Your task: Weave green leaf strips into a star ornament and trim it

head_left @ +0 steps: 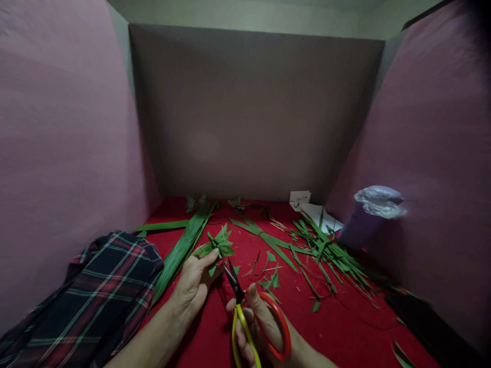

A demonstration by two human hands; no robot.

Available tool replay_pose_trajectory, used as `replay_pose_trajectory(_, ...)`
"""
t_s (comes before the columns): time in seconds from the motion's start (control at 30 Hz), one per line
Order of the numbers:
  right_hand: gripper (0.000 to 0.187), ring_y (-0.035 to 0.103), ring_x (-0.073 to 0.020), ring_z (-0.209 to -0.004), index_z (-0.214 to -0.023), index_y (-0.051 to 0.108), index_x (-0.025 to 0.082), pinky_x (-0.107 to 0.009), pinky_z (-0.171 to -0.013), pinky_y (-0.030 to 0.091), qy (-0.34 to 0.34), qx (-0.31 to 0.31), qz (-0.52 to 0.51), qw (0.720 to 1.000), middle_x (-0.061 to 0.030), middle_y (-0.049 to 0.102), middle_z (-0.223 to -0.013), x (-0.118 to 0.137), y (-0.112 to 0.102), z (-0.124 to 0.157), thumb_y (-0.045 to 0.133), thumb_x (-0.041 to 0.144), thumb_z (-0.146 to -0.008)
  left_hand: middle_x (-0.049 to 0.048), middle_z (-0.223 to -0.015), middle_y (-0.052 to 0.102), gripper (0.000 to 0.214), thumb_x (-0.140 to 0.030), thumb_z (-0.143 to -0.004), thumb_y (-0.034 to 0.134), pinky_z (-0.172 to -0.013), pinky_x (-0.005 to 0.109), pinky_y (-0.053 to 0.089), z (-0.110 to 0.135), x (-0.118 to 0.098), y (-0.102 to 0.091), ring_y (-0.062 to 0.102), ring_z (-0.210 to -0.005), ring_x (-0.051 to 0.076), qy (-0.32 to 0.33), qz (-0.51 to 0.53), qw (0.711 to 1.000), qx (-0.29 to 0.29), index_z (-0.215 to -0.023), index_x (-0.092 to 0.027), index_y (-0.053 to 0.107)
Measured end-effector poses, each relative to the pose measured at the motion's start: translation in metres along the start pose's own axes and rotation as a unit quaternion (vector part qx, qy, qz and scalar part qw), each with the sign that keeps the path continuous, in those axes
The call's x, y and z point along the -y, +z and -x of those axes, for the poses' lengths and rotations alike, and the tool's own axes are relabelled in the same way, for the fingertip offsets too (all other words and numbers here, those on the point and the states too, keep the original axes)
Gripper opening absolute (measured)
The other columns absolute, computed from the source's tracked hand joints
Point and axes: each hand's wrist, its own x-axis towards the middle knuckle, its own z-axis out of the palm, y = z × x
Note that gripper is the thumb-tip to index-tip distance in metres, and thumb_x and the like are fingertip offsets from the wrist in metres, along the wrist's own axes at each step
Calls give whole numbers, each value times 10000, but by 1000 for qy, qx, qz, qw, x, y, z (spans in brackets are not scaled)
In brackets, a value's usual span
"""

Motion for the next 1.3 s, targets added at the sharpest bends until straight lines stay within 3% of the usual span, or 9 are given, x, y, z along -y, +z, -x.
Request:
replay_pose_trajectory(0.67,837,440,-75,-282,-1060,499,87,-155,-221,391,-30,-5,-45,998,28,536,-434,3,3,5,468,799,-621,31,-791,690,84,-104,-695,677,-703,296,523,2,1,2,618,-742,133,-14,-10,1000,14,-769,-134,653)
replay_pose_trajectory(1.0,908,433,-63,-283,-1056,511,79,-154,-243,388,-33,-26,-18,999,25,536,-448,7,8,8,436,839,-565,41,-777,704,63,-92,-688,679,-696,287,526,-1,1,-1,629,-741,139,-17,-6,1000,17,-739,-124,665)
replay_pose_trajectory(1.3,863,426,-57,-290,-1042,519,82,-132,-243,359,-46,-36,-8,998,33,525,-444,6,6,9,478,811,-583,45,-780,710,67,-95,-681,687,-685,278,527,-2,1,-1,632,-735,135,-22,-10,999,26,-739,-124,676)
